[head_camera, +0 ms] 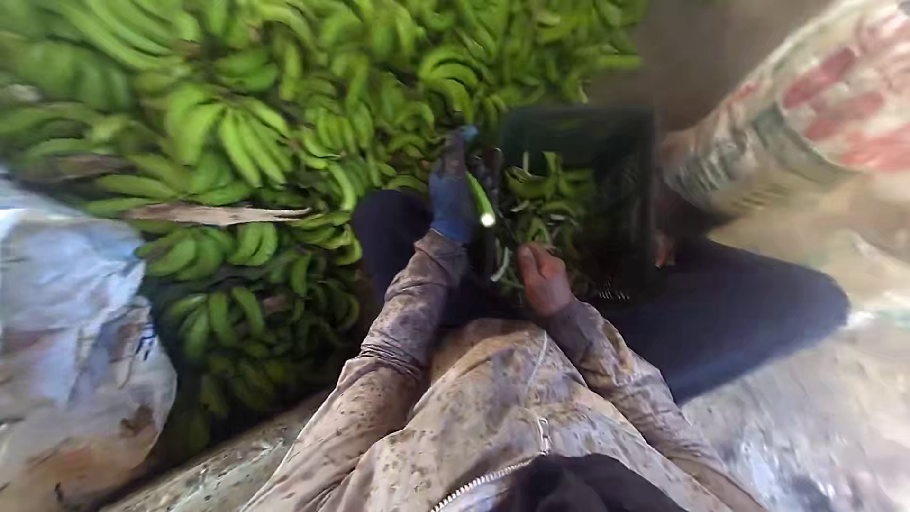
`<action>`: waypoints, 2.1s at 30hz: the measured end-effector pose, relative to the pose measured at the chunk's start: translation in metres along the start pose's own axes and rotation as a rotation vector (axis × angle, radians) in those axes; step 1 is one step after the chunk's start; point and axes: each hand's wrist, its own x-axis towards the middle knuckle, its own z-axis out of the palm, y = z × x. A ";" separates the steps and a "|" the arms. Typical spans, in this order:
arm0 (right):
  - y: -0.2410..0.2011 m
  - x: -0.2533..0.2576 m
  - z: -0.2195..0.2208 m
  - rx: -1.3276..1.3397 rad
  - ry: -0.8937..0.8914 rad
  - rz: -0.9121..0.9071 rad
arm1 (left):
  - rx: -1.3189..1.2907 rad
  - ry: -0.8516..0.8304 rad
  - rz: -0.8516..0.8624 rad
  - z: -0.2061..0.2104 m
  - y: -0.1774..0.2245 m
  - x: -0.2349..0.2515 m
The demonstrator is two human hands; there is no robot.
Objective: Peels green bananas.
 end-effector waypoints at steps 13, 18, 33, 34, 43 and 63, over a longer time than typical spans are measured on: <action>0.039 0.006 0.003 -0.068 0.021 -0.013 | -0.031 -0.065 -0.032 0.037 -0.032 -0.001; 0.053 0.022 -0.002 -0.227 -0.053 0.209 | -0.158 -0.180 -0.433 0.038 -0.072 -0.015; 0.040 0.014 -0.009 -0.169 -0.188 0.403 | -0.211 -0.093 -0.315 0.012 -0.108 -0.001; 0.036 0.012 -0.008 -0.197 -0.204 0.396 | -0.173 -0.067 -0.271 0.009 -0.108 0.002; 0.040 0.004 0.005 -0.360 -0.203 0.377 | 0.000 0.044 -0.146 0.006 -0.087 0.007; 0.038 0.032 -0.058 -0.782 -0.071 0.385 | 0.253 -0.371 -0.733 0.017 -0.096 -0.032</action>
